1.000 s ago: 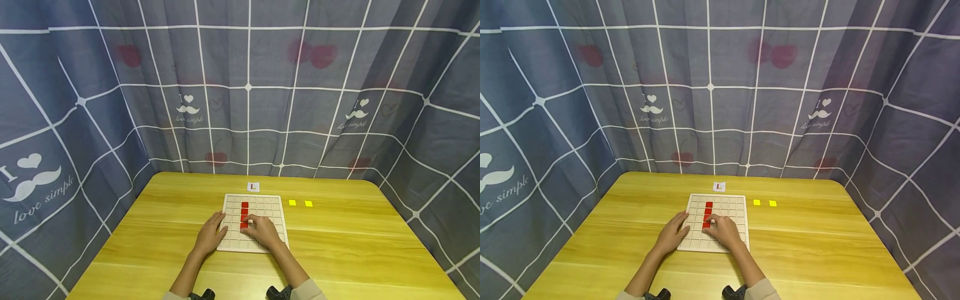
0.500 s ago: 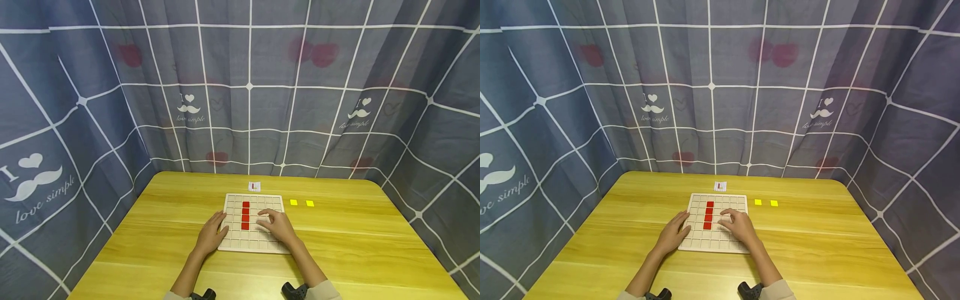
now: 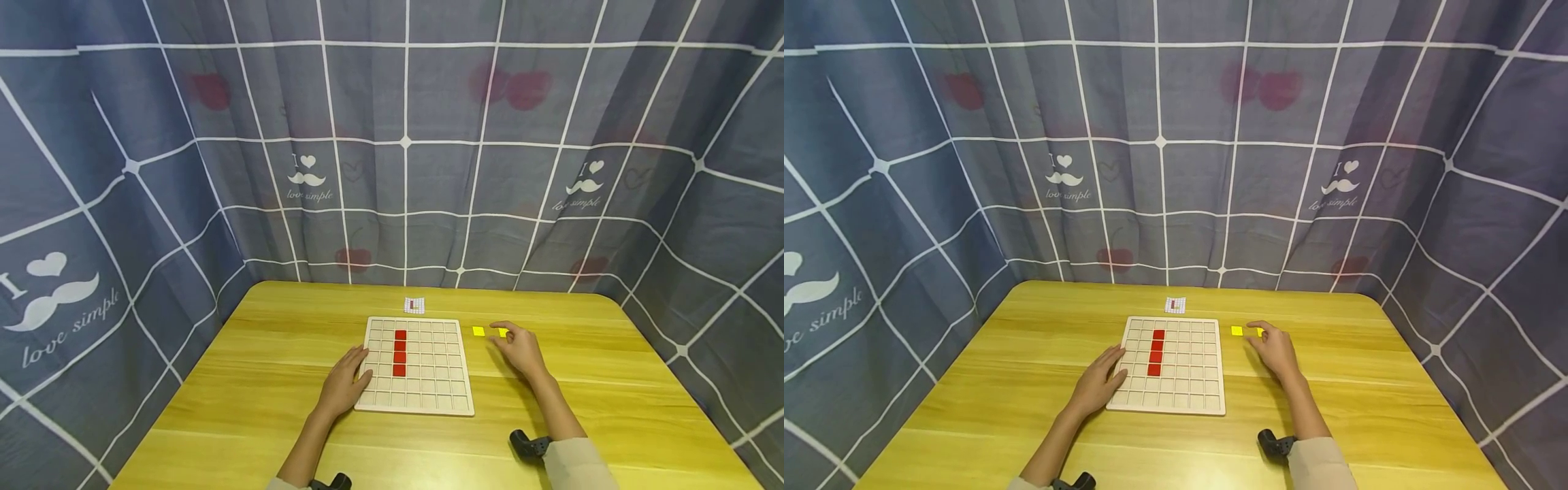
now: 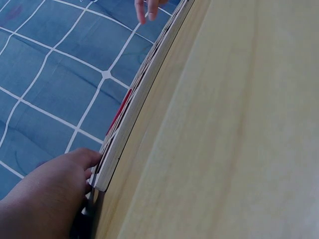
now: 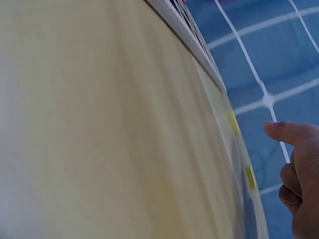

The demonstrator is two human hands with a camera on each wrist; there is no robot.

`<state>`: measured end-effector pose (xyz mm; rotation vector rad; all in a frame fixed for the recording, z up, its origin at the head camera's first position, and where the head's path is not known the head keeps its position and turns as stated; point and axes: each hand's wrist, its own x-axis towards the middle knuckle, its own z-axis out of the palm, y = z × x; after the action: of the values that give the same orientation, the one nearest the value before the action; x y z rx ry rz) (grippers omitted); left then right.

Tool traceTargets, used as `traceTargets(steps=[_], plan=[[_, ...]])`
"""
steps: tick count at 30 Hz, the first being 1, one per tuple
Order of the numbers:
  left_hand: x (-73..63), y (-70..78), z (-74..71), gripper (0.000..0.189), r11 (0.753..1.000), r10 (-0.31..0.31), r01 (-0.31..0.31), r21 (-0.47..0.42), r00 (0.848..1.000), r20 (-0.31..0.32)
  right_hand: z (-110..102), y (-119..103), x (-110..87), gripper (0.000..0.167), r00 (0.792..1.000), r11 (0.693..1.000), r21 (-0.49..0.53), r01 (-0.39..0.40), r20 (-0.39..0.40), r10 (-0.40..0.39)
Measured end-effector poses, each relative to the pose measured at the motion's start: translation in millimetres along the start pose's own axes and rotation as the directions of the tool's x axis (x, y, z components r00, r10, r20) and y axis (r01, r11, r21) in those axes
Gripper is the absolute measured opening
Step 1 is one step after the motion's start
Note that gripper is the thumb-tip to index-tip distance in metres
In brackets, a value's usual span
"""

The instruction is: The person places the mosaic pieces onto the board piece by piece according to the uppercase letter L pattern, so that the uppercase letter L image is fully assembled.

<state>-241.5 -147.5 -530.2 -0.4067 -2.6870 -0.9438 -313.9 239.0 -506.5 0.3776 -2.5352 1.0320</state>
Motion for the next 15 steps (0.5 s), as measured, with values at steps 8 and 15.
traceTargets(steps=[8,15], plan=[[-1.0,-1.0,0.5,0.047,1.0,-0.005,0.005,0.004,1.0,0.0,-16,27,7.4,0.04,0.997,0.99,-0.135,-0.034,0.06,0.042],[-0.4,-0.5,0.5,0.047,1.0,0.007,-0.007,0.003,1.0,-0.013,-20,42,10.7,0.049,0.987,0.98,-0.187,-0.066,0.131,0.092]])
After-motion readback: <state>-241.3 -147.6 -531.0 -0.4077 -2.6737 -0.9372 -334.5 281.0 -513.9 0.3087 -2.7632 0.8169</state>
